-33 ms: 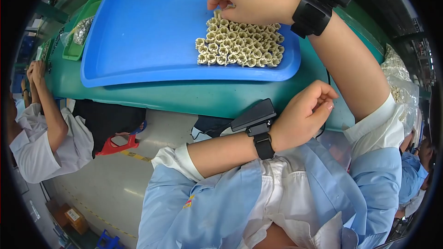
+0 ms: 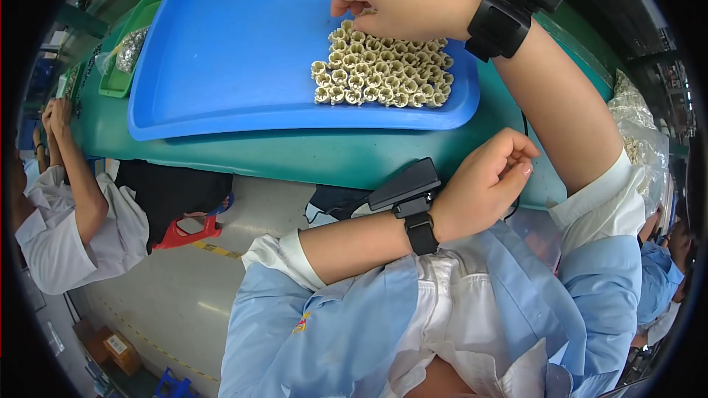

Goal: Assembling small gold-colored cylindrical components by inserting tiny silver pins into them at a factory workbench.

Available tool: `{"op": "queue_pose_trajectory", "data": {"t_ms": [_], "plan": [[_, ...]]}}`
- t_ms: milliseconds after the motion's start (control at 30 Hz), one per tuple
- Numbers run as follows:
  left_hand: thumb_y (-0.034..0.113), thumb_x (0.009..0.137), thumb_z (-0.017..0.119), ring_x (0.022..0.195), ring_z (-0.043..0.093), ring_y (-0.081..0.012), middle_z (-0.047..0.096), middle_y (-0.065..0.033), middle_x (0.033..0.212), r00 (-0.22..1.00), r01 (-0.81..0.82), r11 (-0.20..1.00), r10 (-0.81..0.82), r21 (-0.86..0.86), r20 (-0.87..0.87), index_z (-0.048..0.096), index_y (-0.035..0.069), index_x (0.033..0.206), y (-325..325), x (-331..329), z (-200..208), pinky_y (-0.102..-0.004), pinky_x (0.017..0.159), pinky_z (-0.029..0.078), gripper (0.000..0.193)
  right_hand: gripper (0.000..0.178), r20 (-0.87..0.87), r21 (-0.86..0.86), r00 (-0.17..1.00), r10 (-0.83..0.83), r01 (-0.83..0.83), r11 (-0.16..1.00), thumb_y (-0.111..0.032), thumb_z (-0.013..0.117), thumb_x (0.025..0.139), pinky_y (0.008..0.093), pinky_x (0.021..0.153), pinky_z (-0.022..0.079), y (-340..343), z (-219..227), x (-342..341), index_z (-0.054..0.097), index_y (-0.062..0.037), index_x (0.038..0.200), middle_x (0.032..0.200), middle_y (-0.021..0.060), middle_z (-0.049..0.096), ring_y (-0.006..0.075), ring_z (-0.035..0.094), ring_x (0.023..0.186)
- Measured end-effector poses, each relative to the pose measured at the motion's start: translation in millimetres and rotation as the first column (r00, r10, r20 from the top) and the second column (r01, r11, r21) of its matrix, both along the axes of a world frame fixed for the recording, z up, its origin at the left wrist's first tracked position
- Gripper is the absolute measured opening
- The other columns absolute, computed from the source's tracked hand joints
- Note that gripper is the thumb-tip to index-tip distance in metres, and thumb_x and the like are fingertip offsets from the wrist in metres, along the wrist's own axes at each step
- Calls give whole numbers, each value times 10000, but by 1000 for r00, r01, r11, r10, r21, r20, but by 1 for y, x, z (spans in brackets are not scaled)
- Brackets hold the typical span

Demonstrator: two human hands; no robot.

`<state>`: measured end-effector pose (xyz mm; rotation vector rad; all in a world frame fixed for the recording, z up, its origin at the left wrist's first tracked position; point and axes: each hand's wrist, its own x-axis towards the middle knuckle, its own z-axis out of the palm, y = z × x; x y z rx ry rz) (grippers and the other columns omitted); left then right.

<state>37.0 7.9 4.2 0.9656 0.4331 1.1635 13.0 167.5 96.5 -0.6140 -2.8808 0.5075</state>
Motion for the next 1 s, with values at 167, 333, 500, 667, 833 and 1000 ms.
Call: {"op": "queue_pose_trajectory", "data": {"t_ms": [167, 333, 500, 667, 833, 1000], "plan": [[28, 881, 452, 833, 475, -66, 481, -28, 916, 1000, -11, 1000, 11, 10, 3, 446, 14, 1027, 1, -1, 1, -202, 748, 404, 147, 184, -143, 77, 990, -8, 20, 997, -60, 519, 727, 361, 690, 458, 0, 7, 26, 606, 17, 870, 792, 190, 593, 326, 571, 744], [34, 879, 467, 842, 486, -77, 495, -40, 925, 998, -69, 996, 69, 50, 4, 443, 12, 1042, 4, -2, -4, -212, 766, 407, 166, 150, -251, 70, 941, -229, 253, 965, -69, 544, 736, 352, 653, 460, -48, 40, 89, 597, 11, 851, 775, 180, 593, 312, 576, 744], [8, 867, 471, 843, 487, -89, 511, -53, 917, 999, -37, 999, 37, -20, 12, 436, 9, 1055, 2, -7, 3, -224, 772, 404, 191, 116, -371, 162, 754, -542, 628, 761, -32, 582, 782, 229, 629, 414, -112, 23, 189, 599, 5, 891, 781, 54, 575, 120, 536, 708], [-15, 858, 470, 833, 480, -85, 519, -55, 916, 999, -39, 999, 39, 4, -32, 432, 6, 1056, 0, -9, 4, -218, 765, 391, 202, 127, -485, 120, 305, -820, 952, 283, -64, 573, 804, 211, 637, 413, -166, -6, 291, 602, 12, 901, 776, 58, 578, 122, 538, 703], [5, 867, 447, 818, 490, -114, 523, -70, 910, 994, -66, 996, 71, 61, -88, 434, 13, 1043, 1, -7, 4, -249, 746, 401, 176, 212, -311, 69, -32, -950, 996, -56, -154, 596, 800, 234, 617, 434, -161, -28, 359, 604, 7, 938, 741, 75, 589, 134, 545, 664], [24, 871, 466, 809, 493, -106, 535, -67, 892, 988, -100, 994, 104, 47, -113, 436, 8, 1039, 4, -6, 4, -243, 757, 405, 171, 254, -302, 207, 144, -942, 975, 83, -195, 610, 787, 256, 598, 451, -135, -54, 353, 606, 7, 940, 724, 91, 604, 152, 561, 632]]}}
